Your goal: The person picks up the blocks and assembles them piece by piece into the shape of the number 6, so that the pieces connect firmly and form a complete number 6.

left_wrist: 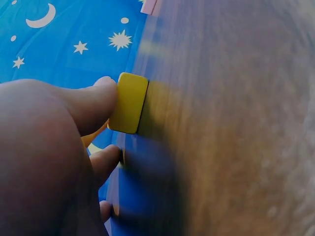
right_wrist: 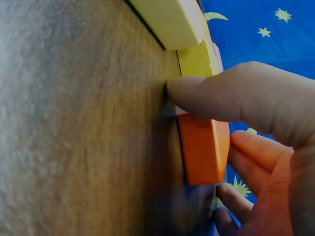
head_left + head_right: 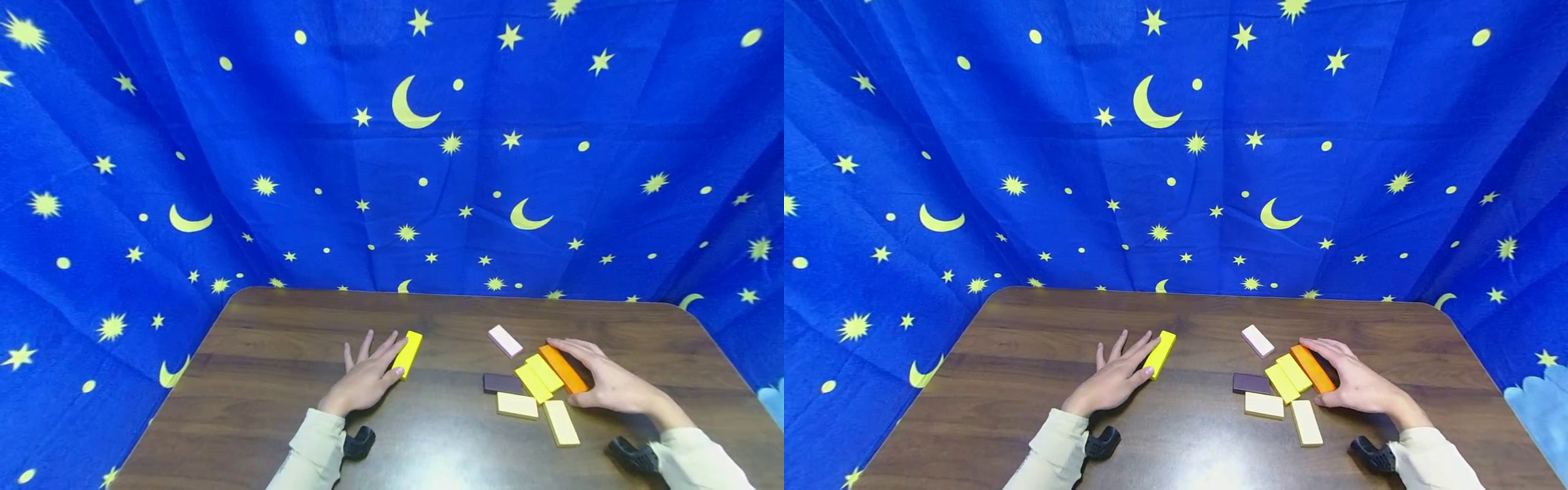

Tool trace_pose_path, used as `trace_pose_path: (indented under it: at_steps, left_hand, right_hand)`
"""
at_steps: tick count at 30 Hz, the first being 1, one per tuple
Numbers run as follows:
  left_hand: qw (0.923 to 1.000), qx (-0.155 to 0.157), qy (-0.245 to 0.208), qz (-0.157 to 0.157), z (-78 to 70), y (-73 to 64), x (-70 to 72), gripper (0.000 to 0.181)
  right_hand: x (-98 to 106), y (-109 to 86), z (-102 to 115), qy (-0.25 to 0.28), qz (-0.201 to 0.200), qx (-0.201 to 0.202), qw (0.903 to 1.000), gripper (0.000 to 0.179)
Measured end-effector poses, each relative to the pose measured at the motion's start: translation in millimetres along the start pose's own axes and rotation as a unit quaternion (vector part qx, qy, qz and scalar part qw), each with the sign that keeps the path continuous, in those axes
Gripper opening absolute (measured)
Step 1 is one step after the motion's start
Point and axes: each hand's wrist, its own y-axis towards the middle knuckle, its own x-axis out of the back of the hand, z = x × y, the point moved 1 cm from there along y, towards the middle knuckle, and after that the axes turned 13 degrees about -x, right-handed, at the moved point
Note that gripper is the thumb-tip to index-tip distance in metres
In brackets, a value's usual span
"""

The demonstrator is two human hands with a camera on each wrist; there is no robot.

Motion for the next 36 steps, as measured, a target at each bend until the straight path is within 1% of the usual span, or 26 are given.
trace_pose_path:
  at_steps: [7, 13, 23, 31, 36]
  left_hand:
    - [0.9999, 0.013, 0.010, -0.001, 1.2, 0.5, 2.9, 0.054]
    - [0.9997, 0.020, 0.013, 0.001, 2.5, 0.9, 2.8, 0.054]
    - [0.9997, 0.021, 0.008, 0.003, 2.1, -0.7, 2.6, 0.055]
    - [0.9996, 0.024, 0.010, 0.009, 2.5, 2.0, -0.1, 0.056]
    - [0.9997, 0.022, 0.007, 0.010, 2.8, 1.6, -1.4, 0.056]
  right_hand:
    - [3, 3.4, 0, -0.011, 0.018, 0.016, 0.9996, 0.098]
    - [5, 6.6, -1, -0.010, 0.011, 0.023, 0.9996, 0.095]
    - [5, 7.3, -1, -0.013, 0.004, 0.001, 0.9999, 0.092]
    - [13, 3.7, -1, 0.023, -0.013, -0.020, 0.9994, 0.091]
    - [16, 4.5, 6, 0.043, -0.021, -0.011, 0.9988, 0.090]
